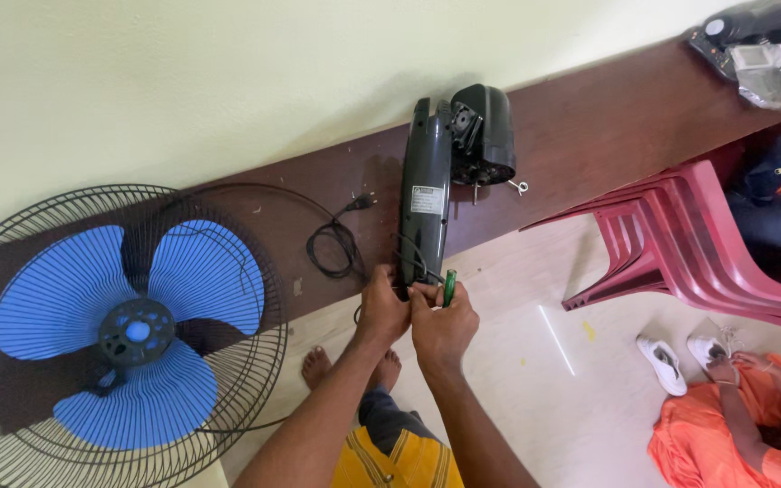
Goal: The person uses a screwdriver to remove screws from the back of a black electric fan motor housing, then detaches the rear motor cover. They continue to unscrew fasteners on the exposed motor assembly.
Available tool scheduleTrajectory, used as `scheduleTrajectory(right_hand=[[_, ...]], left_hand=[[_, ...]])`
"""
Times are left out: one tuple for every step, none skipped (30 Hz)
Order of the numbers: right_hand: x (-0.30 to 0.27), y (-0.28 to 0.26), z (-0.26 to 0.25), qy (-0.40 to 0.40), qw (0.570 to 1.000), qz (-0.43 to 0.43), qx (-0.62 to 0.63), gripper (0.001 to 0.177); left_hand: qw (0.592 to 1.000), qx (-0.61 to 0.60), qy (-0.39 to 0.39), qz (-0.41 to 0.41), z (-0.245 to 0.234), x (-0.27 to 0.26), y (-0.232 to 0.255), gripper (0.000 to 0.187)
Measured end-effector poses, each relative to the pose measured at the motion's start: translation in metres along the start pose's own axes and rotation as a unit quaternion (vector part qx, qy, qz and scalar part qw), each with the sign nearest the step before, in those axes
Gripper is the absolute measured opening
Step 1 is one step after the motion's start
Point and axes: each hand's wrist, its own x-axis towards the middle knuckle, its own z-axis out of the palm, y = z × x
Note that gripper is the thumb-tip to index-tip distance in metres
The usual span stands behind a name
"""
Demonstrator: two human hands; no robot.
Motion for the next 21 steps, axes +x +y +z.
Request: scheduleTrajectory(right_hand=[[0.0,0.0,0.0,-0.004,1.0,0.002,-0.015,0.029],[0.0,0.0,-0.001,-0.008,0.999,0.004,-0.031,0.025],[0.002,-0.001,0.0,-0.011,0.999,0.005,-0.044,0.022],[0.003,-0.002,0.001,-0.013,0.999,0.009,-0.047,0.022],[0.003,-0.003,0.0,-0.016,0.999,0.014,-0.05,0.022],[0.002,-0.003,0.0,-0.02,0.998,0.018,-0.053,0.022],[0.004,-0.004,0.001,-0.019,0.998,0.014,-0.063,0.022],[0.005,-0.005,0.002,-0.018,0.997,0.011,-0.072,0.023],[0.005,-0.005,0.002,-0.017,0.997,0.006,-0.081,0.024],[0.006,-0.005,0.003,-0.018,0.997,-0.001,-0.079,0.024],[0.006,-0.005,0.003,-0.019,0.997,-0.008,-0.076,0.024],[0.006,-0.005,0.003,-0.02,0.997,-0.014,-0.074,0.024],[0.007,-0.005,0.003,-0.021,0.996,-0.019,-0.083,0.024],[0.007,-0.006,0.003,-0.022,0.995,-0.023,-0.092,0.025],[0.007,-0.006,0.002,-0.022,0.994,-0.028,-0.101,0.025],[0.006,-0.006,0.001,-0.03,0.995,-0.023,-0.094,0.024],[0.006,-0.007,0.0,-0.036,0.995,-0.019,-0.087,0.023],[0.006,-0.008,0.0,-0.043,0.996,-0.015,-0.079,0.022],[0.005,-0.009,0.0,-0.042,0.996,-0.022,-0.081,0.022],[0.005,-0.01,-0.001,-0.04,0.995,-0.03,-0.083,0.023],[0.005,-0.01,-0.002,-0.039,0.995,-0.037,-0.085,0.023]], left_hand=[[1.0,-0.008,0.002,0.004,0.001,-0.001,-0.001,0.049],[1.0,-0.016,0.005,0.007,0.001,-0.002,-0.002,0.05],[1.0,-0.024,0.007,0.014,0.001,-0.001,-0.003,0.05],[1.0,-0.021,0.006,0.012,0.002,0.001,-0.003,0.049],[1.0,-0.018,0.005,0.008,0.002,0.0,-0.004,0.048],[1.0,-0.015,0.004,0.004,0.002,0.0,-0.005,0.047],[1.0,-0.015,0.006,0.015,0.002,0.001,-0.006,0.046],[1.0,-0.014,0.007,0.025,0.003,0.002,-0.006,0.044],[0.999,-0.015,0.009,0.035,0.003,0.002,-0.007,0.043],[0.999,-0.013,0.007,0.033,0.003,0.002,-0.008,0.042],[0.999,-0.011,0.004,0.031,0.002,0.002,-0.009,0.041],[1.0,-0.01,0.002,0.028,0.002,0.002,-0.009,0.04],[1.0,-0.014,-0.003,0.018,0.002,0.002,-0.008,0.04],[1.0,-0.018,-0.008,0.008,0.002,0.002,-0.008,0.039],[1.0,-0.022,-0.013,-0.001,0.002,0.001,-0.007,0.039],[1.0,-0.015,-0.012,0.006,0.001,-0.001,-0.007,0.04],[1.0,-0.007,-0.011,0.015,0.0,-0.001,-0.006,0.04],[1.0,0.0,-0.011,0.023,-0.001,-0.001,-0.005,0.04],[1.0,0.002,-0.009,0.022,-0.001,-0.001,-0.005,0.041],[1.0,0.003,-0.008,0.021,-0.001,-0.001,-0.004,0.041],[1.0,0.004,-0.006,0.02,0.0,-0.001,-0.004,0.042]])
